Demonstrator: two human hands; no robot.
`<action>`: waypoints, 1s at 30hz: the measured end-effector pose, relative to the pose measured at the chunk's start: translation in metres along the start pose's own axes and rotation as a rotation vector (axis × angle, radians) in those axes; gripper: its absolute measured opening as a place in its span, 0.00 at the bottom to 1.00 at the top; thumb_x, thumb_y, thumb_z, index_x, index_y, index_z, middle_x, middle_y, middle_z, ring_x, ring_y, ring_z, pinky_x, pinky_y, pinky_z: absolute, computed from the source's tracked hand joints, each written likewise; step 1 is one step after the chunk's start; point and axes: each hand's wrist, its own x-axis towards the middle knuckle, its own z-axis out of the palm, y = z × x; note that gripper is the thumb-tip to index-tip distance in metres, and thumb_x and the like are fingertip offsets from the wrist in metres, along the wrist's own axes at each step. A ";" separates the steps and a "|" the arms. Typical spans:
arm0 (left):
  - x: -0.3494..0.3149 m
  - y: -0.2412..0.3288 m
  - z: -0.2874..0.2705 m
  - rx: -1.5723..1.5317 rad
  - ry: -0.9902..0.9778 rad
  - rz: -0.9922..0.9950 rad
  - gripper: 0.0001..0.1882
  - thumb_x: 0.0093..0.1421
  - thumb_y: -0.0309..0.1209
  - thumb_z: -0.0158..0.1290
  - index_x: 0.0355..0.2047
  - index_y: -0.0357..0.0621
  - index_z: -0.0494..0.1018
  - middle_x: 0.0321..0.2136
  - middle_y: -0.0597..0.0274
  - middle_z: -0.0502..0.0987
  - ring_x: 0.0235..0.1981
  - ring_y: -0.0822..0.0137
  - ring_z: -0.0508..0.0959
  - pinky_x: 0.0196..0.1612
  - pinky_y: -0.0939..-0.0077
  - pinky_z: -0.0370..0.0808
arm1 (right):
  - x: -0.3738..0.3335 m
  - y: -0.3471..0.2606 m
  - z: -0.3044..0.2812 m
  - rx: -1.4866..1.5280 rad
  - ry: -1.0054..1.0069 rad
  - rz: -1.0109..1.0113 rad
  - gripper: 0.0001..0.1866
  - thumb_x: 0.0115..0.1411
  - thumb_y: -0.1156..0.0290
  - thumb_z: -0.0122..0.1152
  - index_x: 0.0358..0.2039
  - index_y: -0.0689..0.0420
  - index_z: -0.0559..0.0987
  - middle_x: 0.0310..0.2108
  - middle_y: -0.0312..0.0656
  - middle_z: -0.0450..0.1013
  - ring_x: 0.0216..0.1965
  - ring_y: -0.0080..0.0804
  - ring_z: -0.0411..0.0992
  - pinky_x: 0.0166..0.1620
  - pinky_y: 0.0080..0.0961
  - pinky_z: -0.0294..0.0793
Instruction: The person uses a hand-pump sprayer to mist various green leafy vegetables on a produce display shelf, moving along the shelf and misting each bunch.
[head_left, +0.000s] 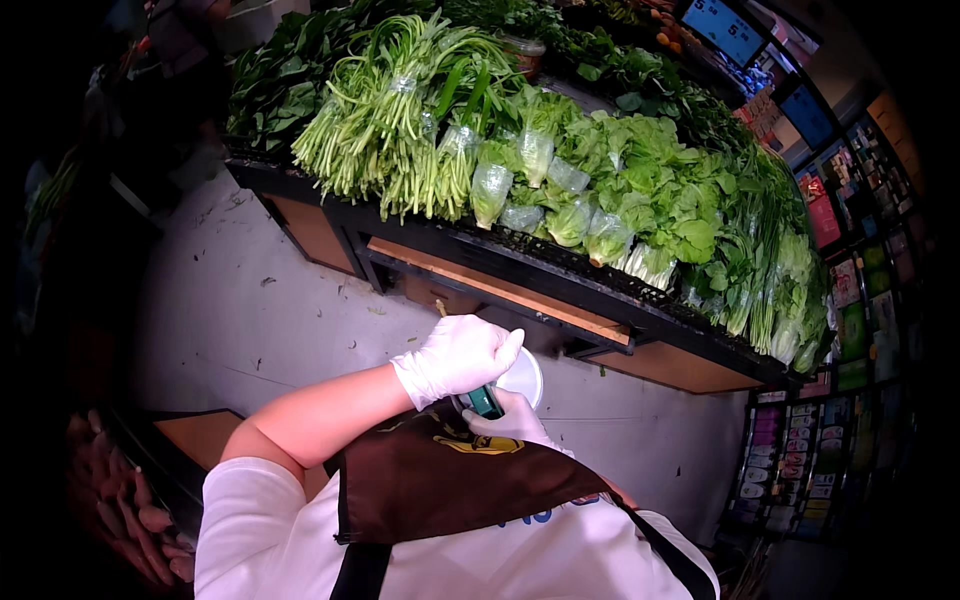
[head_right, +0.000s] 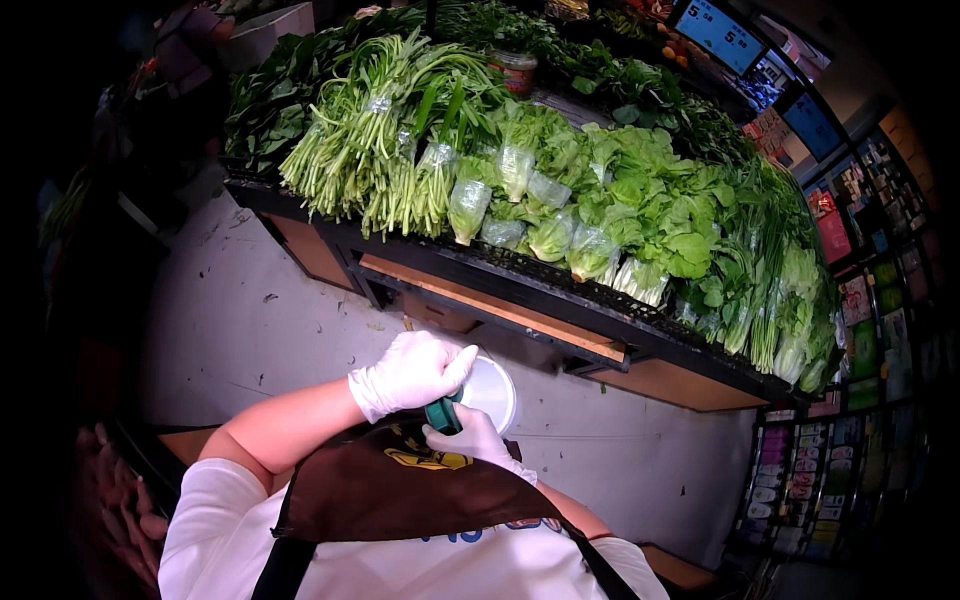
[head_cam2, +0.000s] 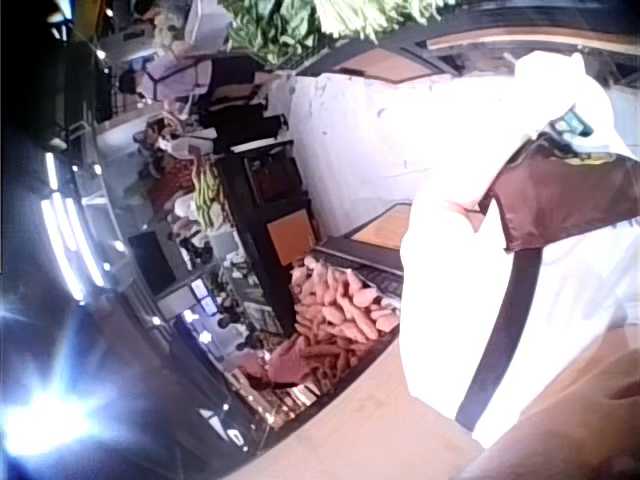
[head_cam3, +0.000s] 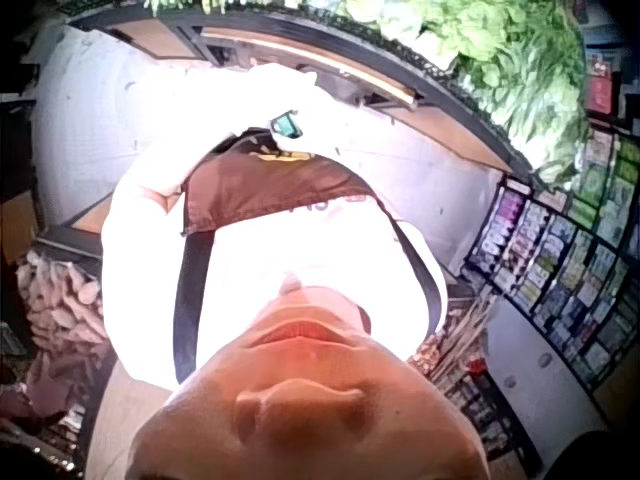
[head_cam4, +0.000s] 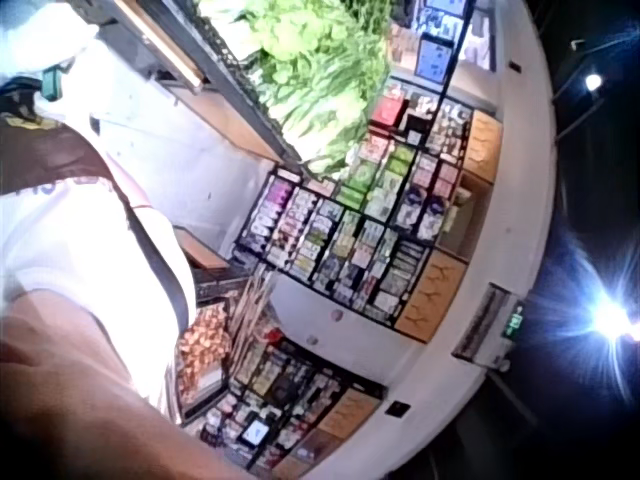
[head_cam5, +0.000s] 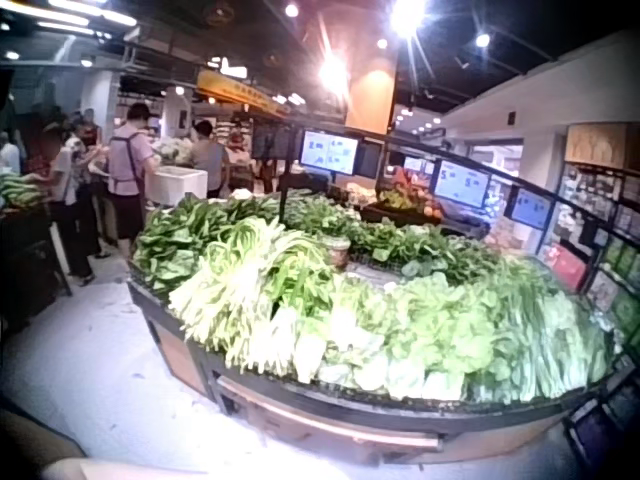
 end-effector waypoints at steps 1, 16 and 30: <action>-0.003 0.007 -0.012 0.040 -0.132 0.056 0.27 0.62 0.45 0.38 0.12 0.45 0.73 0.12 0.54 0.72 0.18 0.51 0.74 0.29 0.61 0.71 | -0.002 -0.006 -0.002 0.042 -0.031 0.050 0.12 0.50 0.68 0.63 0.33 0.62 0.76 0.24 0.37 0.73 0.28 0.18 0.68 0.37 0.19 0.68; 0.008 0.011 -0.023 -0.101 -0.219 -0.005 0.28 0.63 0.45 0.37 0.11 0.47 0.72 0.10 0.58 0.71 0.16 0.55 0.73 0.28 0.66 0.70 | 0.000 0.007 -0.006 -0.025 -0.024 0.145 0.19 0.47 0.60 0.63 0.35 0.59 0.75 0.26 0.42 0.73 0.31 0.28 0.71 0.40 0.23 0.68; 0.038 0.019 0.014 -0.088 -0.352 -0.005 0.28 0.63 0.46 0.37 0.14 0.47 0.75 0.14 0.58 0.74 0.20 0.58 0.76 0.31 0.67 0.72 | -0.016 0.005 -0.015 0.065 0.160 0.100 0.16 0.47 0.64 0.63 0.33 0.62 0.75 0.26 0.40 0.72 0.31 0.23 0.69 0.39 0.21 0.68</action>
